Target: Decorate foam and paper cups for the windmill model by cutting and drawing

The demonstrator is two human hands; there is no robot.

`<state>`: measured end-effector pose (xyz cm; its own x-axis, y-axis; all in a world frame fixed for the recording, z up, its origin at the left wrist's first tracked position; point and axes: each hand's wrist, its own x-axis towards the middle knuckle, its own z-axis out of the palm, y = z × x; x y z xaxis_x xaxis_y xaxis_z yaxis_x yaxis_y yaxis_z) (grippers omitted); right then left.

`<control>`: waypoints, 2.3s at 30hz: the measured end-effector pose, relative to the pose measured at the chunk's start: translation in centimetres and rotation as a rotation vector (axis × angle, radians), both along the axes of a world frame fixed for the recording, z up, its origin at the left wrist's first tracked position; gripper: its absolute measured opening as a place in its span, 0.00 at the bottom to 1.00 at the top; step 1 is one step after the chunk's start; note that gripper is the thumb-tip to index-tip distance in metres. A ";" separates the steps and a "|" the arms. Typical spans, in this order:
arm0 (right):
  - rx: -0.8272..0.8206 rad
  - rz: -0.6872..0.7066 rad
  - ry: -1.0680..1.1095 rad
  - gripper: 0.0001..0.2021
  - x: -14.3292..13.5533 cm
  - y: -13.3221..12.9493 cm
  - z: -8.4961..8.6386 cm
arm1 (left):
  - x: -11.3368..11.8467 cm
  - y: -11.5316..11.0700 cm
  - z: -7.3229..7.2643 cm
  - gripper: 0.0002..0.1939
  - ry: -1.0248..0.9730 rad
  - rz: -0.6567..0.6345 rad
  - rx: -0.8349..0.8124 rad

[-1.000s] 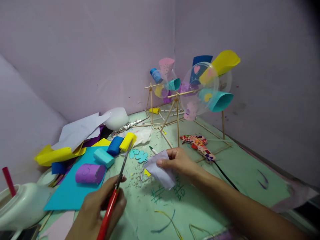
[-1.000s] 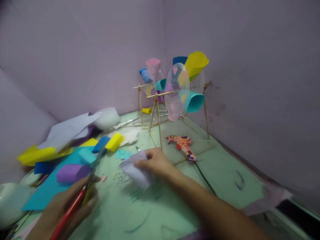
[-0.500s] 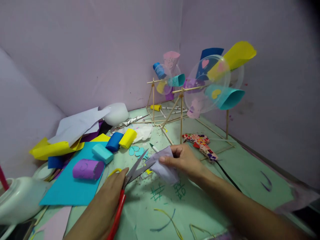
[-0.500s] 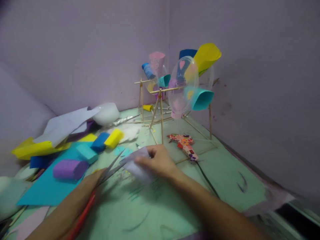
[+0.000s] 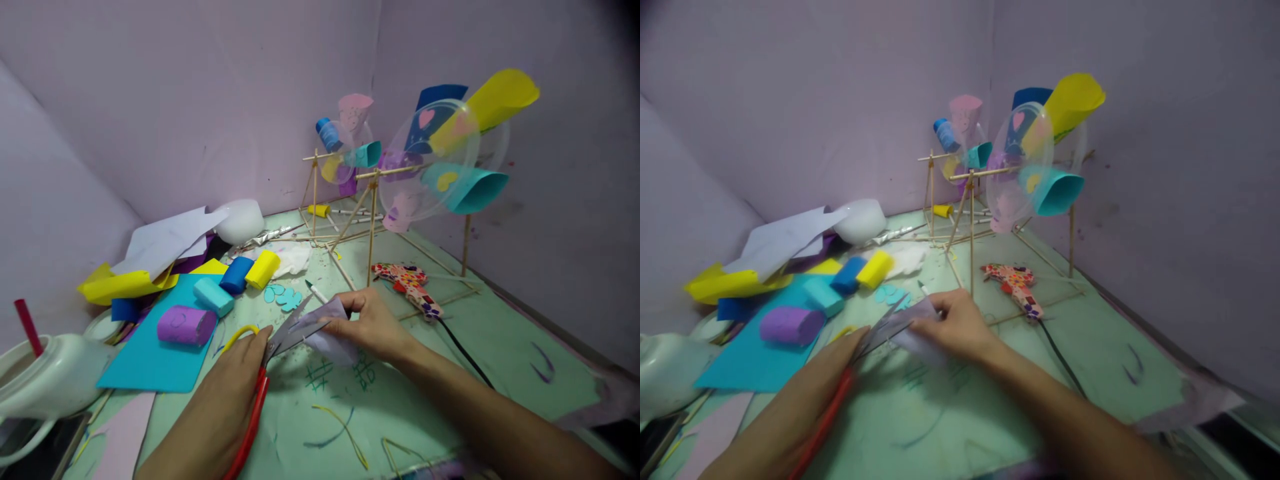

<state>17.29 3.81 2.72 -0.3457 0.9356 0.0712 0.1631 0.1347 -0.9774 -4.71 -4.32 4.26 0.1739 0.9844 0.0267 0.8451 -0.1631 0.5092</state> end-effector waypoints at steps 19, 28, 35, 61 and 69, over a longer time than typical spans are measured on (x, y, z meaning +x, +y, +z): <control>-0.014 0.030 -0.024 0.03 0.0 -0.1 0.5 | -0.1 0.5 0.0 0.25 0.169 -0.027 -0.038; -0.054 0.032 -0.020 0.04 0.2 -0.2 1.0 | -0.8 0.6 -0.6 0.23 0.175 -0.091 0.030; -0.038 0.034 -0.022 0.04 0.3 -0.1 0.9 | -0.8 0.7 -0.5 0.22 0.210 -0.132 0.056; 0.074 0.059 0.001 0.07 -0.6 -0.6 -0.6 | -0.1 0.7 -0.8 0.23 0.193 -0.143 0.021; 0.067 0.064 0.025 0.07 -0.6 -0.6 -0.4 | 0.1 0.6 -0.5 0.22 0.240 -0.133 -0.023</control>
<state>16.65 3.23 2.30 -0.4020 0.9045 0.1423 0.1276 0.2093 -0.9695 -4.62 -3.74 3.78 0.3007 0.9523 -0.0526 0.9138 -0.2719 0.3018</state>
